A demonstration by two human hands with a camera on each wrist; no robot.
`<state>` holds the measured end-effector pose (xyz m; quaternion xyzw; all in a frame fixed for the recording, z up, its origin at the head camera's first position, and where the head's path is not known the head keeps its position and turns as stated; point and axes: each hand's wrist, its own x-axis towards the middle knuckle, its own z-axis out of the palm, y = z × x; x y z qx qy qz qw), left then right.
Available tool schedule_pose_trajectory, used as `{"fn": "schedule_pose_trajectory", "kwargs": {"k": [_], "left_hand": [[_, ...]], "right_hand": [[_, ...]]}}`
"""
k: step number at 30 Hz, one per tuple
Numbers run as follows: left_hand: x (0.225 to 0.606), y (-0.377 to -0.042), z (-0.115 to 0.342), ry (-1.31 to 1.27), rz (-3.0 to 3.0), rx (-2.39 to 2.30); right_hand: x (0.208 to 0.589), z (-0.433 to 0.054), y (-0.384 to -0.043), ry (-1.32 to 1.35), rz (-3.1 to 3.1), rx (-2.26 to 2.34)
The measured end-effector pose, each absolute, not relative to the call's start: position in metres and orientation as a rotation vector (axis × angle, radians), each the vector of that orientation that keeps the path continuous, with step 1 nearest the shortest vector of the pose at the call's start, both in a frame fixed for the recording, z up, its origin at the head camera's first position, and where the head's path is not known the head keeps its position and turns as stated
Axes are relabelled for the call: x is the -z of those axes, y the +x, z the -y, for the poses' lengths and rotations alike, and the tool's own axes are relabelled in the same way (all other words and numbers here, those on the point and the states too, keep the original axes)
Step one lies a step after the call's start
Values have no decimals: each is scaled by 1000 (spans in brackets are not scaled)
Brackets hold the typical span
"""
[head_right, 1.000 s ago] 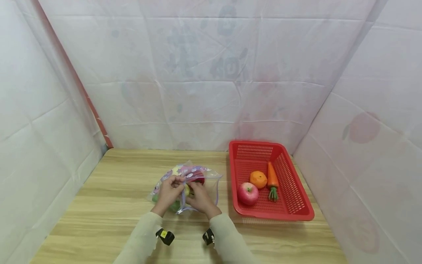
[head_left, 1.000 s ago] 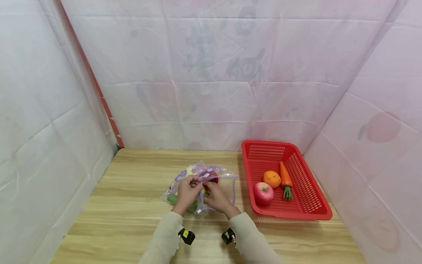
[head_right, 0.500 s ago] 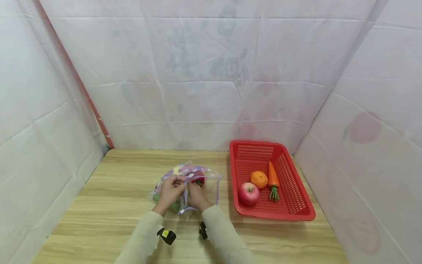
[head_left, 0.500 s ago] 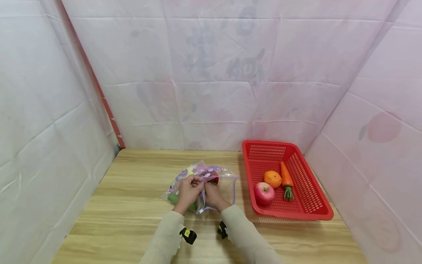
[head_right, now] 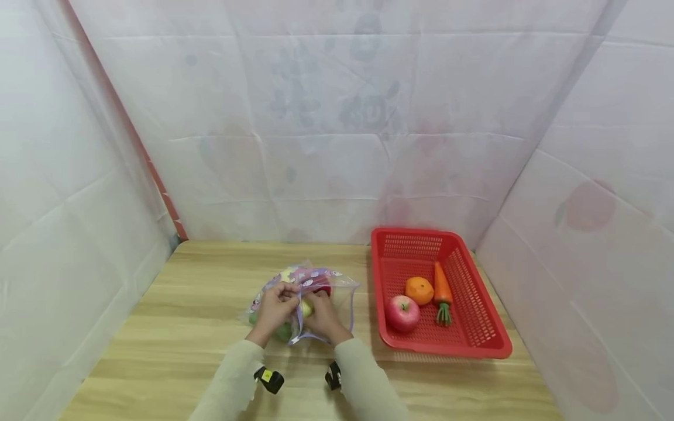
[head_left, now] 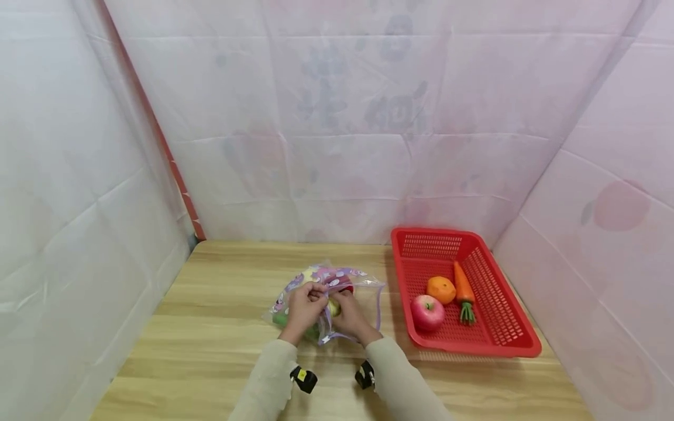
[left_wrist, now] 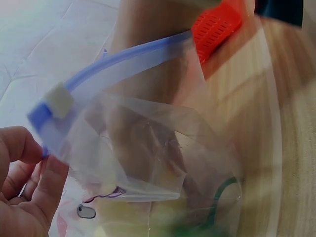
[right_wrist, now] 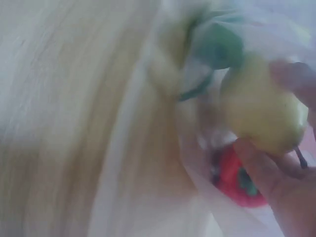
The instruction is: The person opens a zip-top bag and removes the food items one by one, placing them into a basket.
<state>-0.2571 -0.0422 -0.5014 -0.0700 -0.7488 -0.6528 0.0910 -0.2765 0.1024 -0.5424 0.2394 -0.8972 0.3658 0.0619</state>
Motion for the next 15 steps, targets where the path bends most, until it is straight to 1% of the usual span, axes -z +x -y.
{"fn": "schedule_pose_trajectory", "kwargs": {"k": [5,15], "left_hand": [[501,-257,44,-171,2245,1934],[500,-257,42,-179,2245,1898]], "right_hand": [[531,-112,-264,692,2741,-1071],[516,-121,-255,726,2750,-889]]}}
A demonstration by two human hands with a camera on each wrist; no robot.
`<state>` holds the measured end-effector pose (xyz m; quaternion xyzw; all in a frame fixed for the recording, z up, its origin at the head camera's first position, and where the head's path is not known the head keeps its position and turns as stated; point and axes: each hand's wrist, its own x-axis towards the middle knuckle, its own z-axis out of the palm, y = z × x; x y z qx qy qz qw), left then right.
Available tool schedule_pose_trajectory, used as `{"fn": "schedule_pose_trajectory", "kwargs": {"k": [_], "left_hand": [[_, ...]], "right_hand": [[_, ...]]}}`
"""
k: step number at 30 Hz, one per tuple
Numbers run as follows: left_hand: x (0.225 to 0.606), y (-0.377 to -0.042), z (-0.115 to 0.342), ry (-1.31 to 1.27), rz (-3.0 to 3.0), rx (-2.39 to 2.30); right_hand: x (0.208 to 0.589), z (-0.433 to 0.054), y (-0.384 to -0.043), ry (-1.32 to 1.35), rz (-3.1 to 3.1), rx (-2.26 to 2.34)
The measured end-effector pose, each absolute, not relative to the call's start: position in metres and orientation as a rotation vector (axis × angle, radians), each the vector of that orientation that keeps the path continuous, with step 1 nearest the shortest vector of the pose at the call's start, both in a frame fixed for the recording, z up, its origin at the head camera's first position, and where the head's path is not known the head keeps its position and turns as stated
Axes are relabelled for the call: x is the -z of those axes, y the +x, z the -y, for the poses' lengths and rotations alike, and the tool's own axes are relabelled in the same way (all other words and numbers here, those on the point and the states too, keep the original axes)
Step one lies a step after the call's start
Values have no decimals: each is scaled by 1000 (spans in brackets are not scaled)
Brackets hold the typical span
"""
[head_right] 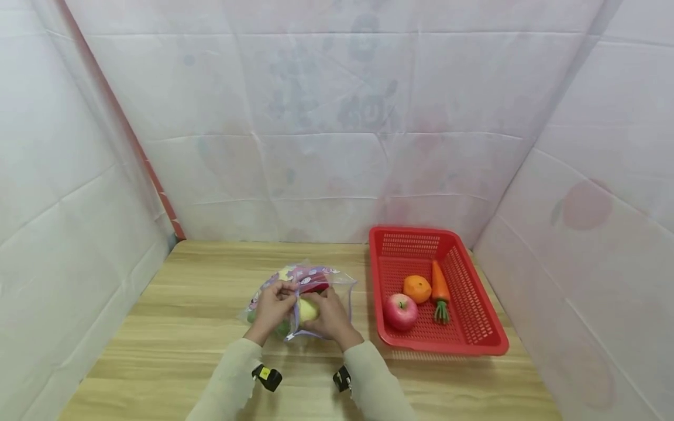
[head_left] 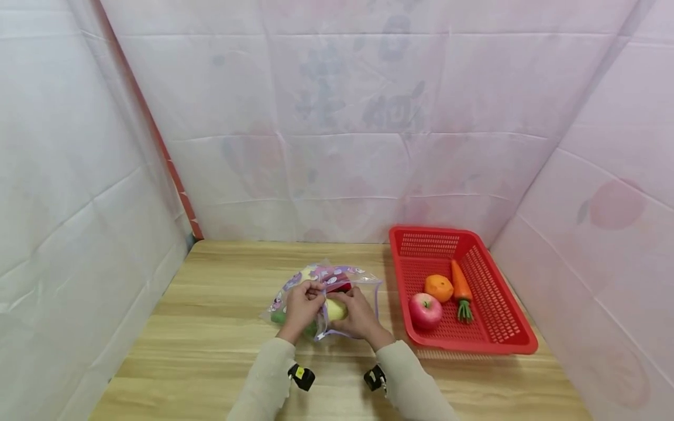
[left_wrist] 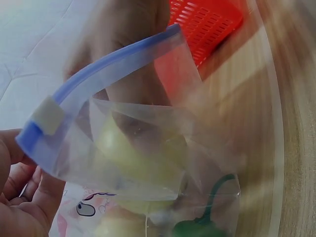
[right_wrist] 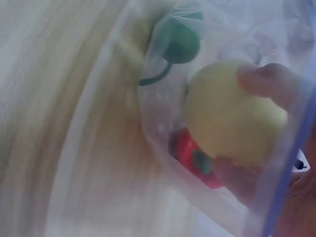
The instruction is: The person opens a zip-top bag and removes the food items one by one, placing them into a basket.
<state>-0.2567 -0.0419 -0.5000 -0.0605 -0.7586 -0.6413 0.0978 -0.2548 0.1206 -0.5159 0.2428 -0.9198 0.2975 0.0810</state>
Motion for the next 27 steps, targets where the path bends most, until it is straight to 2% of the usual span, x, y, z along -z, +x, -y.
{"fn": "schedule_pose_trajectory", "kwargs": {"k": [10,27], "left_hand": [[502,-257,42,-144,2158,2064],[503,-254,46,-322,2312,1885]], "right_hand": [[491,-134,-243,840,2739,-650],[443,-163,-232,892,2952,-743]]}}
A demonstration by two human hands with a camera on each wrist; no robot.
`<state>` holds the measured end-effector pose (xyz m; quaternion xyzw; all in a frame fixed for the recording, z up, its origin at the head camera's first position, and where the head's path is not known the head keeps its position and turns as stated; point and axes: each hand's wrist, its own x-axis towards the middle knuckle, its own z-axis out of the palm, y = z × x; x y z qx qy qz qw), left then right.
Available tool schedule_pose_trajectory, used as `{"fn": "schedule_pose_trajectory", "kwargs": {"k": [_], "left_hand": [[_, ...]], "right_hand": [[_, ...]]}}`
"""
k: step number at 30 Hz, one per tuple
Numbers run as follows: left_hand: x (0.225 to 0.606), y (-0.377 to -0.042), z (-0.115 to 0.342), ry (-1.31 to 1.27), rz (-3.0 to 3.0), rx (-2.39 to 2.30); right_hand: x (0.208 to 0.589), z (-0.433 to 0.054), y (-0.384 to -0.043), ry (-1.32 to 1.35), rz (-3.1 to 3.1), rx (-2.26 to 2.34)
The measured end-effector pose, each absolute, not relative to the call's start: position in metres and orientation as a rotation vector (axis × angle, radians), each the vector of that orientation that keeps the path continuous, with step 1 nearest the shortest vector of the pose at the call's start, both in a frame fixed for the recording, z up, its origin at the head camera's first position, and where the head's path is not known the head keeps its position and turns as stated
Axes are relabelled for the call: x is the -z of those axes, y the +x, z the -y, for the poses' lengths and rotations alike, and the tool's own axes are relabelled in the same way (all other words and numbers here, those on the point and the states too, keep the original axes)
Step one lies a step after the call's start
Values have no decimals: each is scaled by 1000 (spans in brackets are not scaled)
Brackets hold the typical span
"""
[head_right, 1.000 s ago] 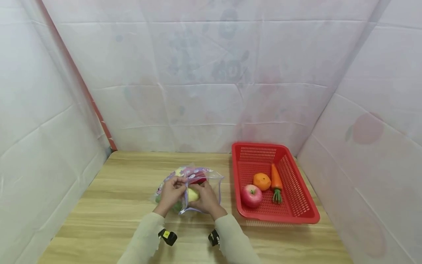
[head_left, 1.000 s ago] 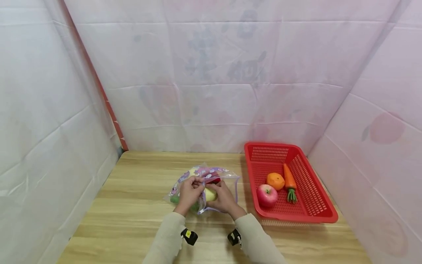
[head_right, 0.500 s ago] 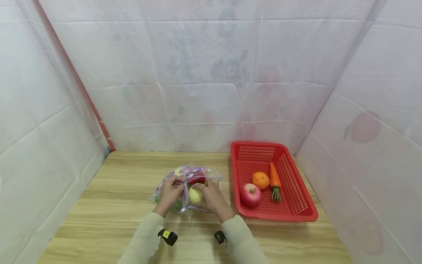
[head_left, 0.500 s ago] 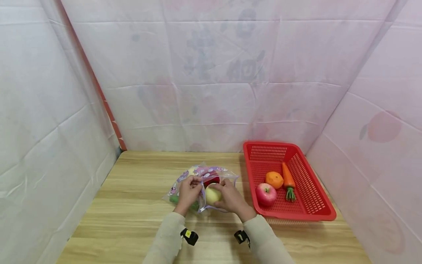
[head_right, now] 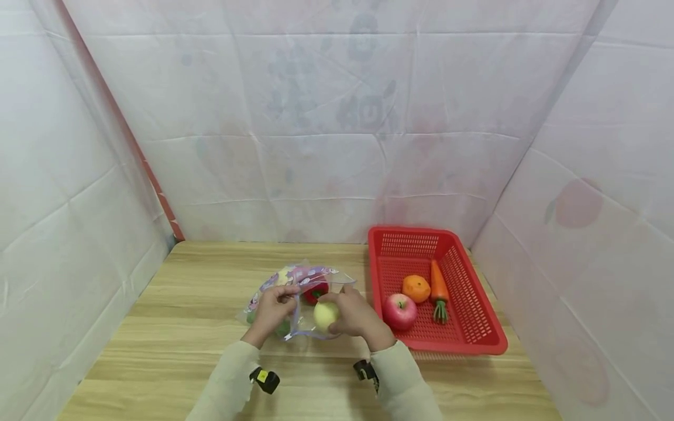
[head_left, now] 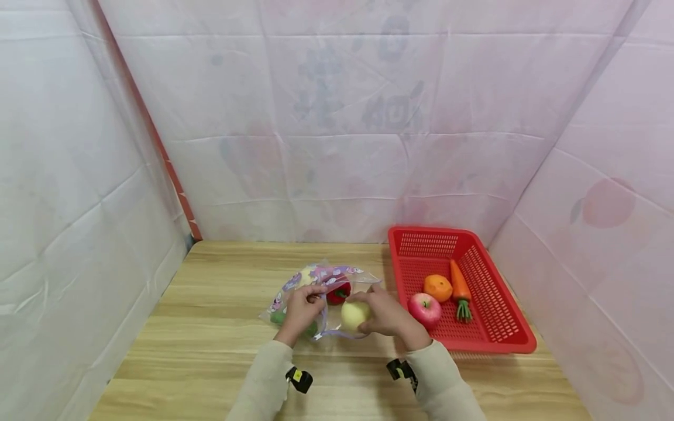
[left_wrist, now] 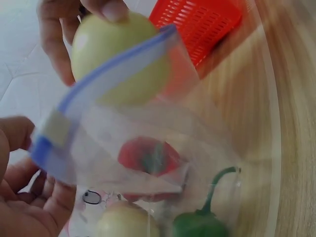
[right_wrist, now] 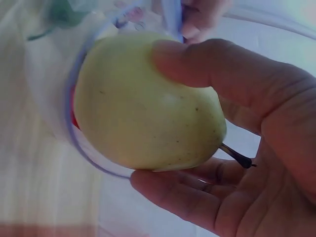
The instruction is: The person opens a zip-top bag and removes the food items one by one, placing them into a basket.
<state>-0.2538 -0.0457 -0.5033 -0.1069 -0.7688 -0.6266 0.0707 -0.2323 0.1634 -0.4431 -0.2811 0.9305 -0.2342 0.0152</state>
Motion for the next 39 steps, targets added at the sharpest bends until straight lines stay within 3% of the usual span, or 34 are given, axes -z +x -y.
{"fn": "schedule_pose_trajectory", "kwargs": {"k": [14,18,25,39], "left_hand": [[504,-253,43,-410,2394,1901],[488,-243,42,-467,2378,1891],[508,-253,41,-498,2414,1782],[508,-252,40,-459,2444,1773]], "right_hand": [[418,-188,-232,-760,-2939,766],[411,-195,-234,-734,-2943,721],[403,-211,-236,-703,-2933,704],[393,-250,-240,-640,-2983,670]]}}
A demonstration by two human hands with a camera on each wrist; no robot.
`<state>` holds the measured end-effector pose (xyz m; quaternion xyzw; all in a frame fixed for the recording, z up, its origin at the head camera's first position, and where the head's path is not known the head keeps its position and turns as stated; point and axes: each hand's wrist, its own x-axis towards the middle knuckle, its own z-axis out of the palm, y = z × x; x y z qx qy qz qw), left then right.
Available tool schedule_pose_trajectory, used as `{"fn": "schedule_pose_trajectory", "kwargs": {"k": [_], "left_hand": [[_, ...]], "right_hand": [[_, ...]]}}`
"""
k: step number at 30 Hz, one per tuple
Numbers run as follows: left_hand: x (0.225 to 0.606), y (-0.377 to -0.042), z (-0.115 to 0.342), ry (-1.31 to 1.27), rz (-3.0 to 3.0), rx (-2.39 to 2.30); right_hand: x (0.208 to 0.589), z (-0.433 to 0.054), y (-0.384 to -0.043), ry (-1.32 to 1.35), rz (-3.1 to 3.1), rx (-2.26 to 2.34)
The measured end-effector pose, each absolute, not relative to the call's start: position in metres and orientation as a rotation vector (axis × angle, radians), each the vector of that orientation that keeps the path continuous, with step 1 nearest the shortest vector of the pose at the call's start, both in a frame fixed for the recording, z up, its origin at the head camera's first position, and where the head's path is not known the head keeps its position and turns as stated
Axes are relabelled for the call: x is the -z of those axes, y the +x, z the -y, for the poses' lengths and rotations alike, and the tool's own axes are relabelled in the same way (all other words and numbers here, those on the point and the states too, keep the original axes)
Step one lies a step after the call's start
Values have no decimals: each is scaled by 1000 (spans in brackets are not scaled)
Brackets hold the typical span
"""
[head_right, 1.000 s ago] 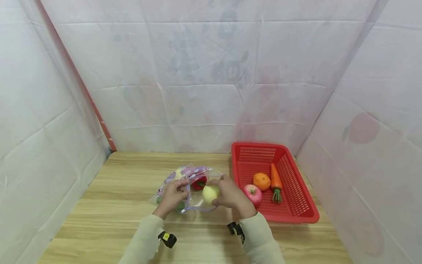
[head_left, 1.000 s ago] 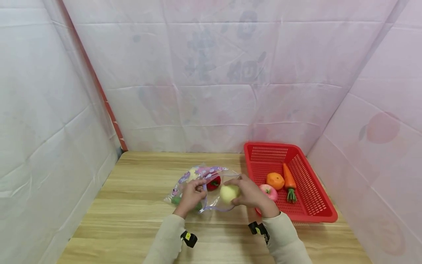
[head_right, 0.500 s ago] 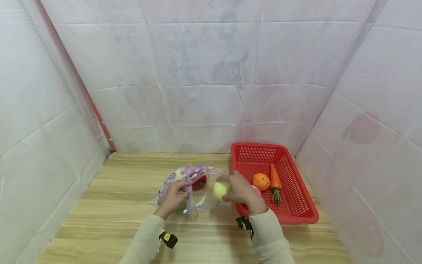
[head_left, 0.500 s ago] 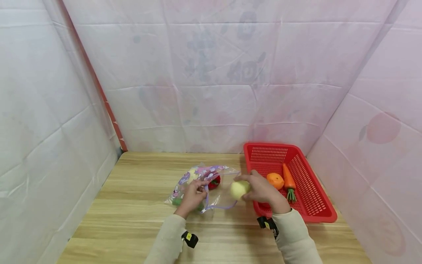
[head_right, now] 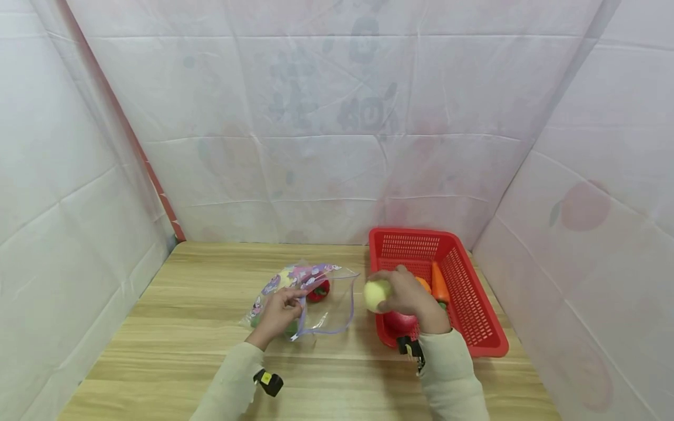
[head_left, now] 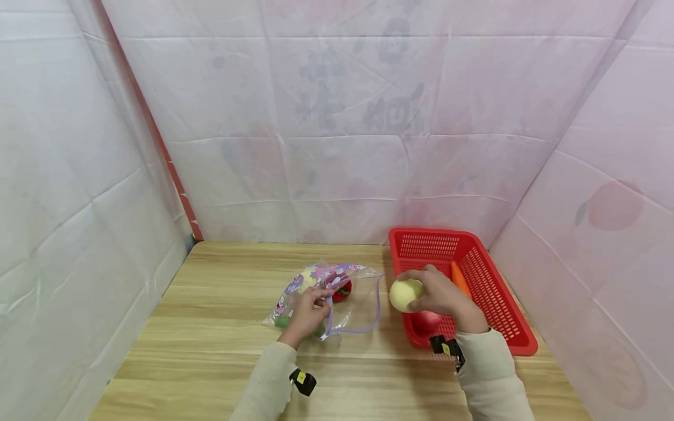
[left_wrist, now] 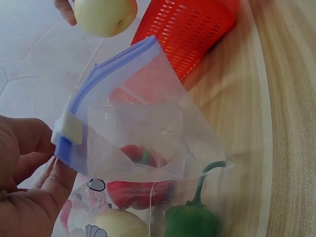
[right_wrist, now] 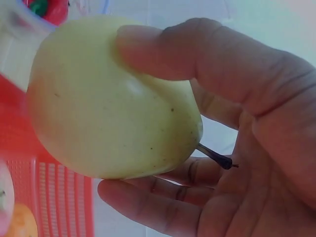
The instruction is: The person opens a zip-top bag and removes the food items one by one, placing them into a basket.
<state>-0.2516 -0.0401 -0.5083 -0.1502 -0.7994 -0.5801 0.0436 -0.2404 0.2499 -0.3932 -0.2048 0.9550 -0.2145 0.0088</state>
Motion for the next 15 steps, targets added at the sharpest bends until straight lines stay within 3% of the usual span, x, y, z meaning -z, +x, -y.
{"fn": "schedule_pose_trajectory", "kwargs": {"k": [15], "left_hand": [[507,-252,40,-426,2463,1766]], "right_hand": [[401,-285,-270,-575,-3021,632]]}}
